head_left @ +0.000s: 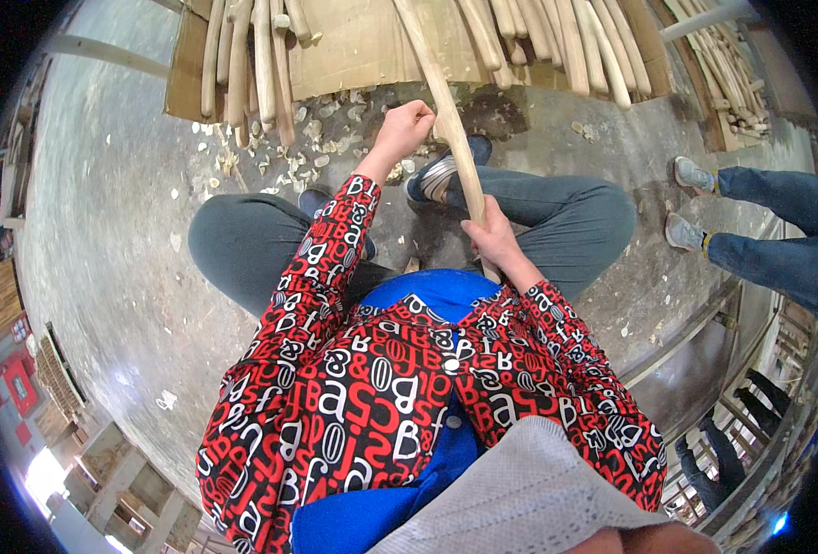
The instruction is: The person sits on the floor and smooths wooden dowels by hand, rubbing the surface repeatedly. They pick up dowels from a nearby pile, work on them, and place them back down.
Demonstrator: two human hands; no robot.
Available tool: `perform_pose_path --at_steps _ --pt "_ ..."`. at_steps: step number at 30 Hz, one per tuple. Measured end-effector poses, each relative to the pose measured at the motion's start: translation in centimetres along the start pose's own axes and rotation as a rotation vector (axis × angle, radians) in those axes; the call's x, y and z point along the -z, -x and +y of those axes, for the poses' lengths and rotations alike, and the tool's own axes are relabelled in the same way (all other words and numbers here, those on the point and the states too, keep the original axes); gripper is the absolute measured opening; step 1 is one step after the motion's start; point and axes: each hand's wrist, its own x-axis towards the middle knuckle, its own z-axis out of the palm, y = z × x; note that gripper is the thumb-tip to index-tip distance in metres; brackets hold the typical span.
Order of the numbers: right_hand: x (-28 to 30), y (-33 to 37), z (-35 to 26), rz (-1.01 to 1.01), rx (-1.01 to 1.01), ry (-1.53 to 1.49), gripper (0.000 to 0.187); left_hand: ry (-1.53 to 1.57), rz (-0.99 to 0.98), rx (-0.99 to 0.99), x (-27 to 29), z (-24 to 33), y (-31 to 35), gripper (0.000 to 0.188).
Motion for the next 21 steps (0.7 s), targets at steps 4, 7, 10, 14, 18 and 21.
perform_pose_path --at_steps 4,7,10,14,18,21 --pt "-0.1 0.0 -0.1 -0.054 -0.031 -0.154 0.041 -0.015 0.077 0.131 -1.0 -1.7 -0.1 0.026" --pt "0.4 -0.2 -0.3 -0.163 -0.107 -0.403 0.039 0.142 -0.174 0.532 -1.1 -2.7 0.3 0.020" --pt "1.2 -0.6 -0.5 -0.259 -0.197 -0.610 0.038 0.743 0.052 0.615 -2.0 -2.4 1.6 0.016" --pt "1.3 -0.8 -0.9 -0.299 -0.276 -0.688 0.037 0.559 0.080 0.018 -0.2 -1.3 0.9 0.016" --pt "1.0 -0.7 -0.6 -0.223 -0.249 -0.601 0.035 0.059 0.126 -0.298 1.0 1.2 0.9 0.017" --pt "0.7 -0.6 -0.7 -0.211 -0.231 -0.573 0.035 0.001 0.125 -0.375 0.9 1.4 1.9 0.024"
